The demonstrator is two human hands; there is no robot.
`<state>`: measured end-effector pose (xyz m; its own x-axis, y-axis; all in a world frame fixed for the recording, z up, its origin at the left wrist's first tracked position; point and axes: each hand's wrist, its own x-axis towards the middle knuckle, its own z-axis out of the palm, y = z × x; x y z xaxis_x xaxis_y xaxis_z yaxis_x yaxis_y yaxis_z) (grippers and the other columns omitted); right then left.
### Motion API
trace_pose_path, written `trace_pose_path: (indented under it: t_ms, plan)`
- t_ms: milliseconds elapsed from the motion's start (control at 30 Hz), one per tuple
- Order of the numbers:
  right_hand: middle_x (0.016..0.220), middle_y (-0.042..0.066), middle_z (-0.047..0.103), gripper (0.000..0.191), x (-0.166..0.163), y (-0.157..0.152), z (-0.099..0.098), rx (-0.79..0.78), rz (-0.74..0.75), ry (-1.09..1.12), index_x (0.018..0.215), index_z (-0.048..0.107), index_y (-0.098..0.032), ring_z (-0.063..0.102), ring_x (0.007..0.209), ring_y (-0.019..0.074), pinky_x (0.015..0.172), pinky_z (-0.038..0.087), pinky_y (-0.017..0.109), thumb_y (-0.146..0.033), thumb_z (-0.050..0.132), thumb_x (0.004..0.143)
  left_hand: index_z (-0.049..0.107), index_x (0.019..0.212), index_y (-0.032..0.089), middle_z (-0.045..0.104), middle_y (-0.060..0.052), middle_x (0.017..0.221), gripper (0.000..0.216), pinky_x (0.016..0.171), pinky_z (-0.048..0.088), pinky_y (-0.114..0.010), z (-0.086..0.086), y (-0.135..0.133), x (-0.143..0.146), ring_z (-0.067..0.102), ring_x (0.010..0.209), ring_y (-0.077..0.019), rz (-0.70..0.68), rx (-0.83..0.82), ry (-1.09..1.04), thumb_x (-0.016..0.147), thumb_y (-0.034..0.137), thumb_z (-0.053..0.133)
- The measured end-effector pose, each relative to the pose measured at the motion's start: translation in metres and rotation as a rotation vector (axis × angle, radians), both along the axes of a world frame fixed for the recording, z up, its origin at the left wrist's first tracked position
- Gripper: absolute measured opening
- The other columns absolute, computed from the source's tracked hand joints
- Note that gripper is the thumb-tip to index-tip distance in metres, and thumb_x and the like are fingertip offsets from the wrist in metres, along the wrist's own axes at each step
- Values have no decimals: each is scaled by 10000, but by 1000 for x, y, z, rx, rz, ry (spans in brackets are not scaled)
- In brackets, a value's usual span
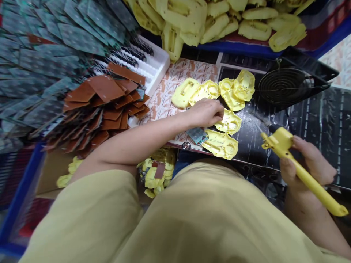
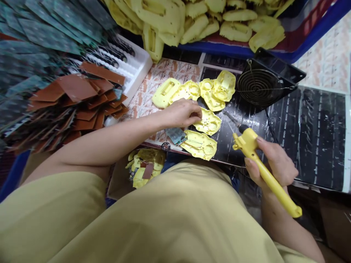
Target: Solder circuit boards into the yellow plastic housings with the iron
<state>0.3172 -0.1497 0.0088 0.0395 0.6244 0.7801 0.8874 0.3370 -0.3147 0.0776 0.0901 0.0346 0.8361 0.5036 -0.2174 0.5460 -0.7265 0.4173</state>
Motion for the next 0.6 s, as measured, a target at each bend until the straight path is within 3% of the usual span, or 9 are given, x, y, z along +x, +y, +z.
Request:
trace_pose_path:
  t_ms: [133,367,433,533,600]
  plan:
    - [1081,45,853,579,-6,2,-13,-44,59,84,1469,713,-278,814,730,226,624,680,312,-262,874,913,850,987,217,804,-55,1074,215,1027,539,-374,-3,2,1,737,1110,-240,-19,31,-63,901,205,653]
    - [843,11,827,208,-12,17,-14,-64,234,141,1022,769,-239,795,650,205,601,691,283,-168,896,873,864,992,209,822,-57,1029,250,1006,551,-401,3,1,12,763,1067,-259,32,50,55,881,186,641]
    - [870,15,836,228,-12,18,-13,-83,220,129,1073,774,-241,804,670,205,617,695,279,-168,883,887,864,990,215,824,-52,1027,241,1006,547,-398,6,2,11,763,1078,-259,31,44,58,881,193,650]
    - [998,45,857,401,-10,14,-12,-114,126,96,1289,763,-244,828,743,221,662,706,285,-191,873,907,862,995,204,824,-56,1016,217,981,541,-359,9,4,6,768,1052,-235,34,-40,35,893,218,671]
    - [1010,42,858,431,-8,11,-11,-122,125,83,1313,760,-253,829,743,222,652,706,285,-206,884,903,861,997,194,823,-63,1040,210,969,537,-341,10,6,3,769,1035,-219,14,-80,22,896,226,679]
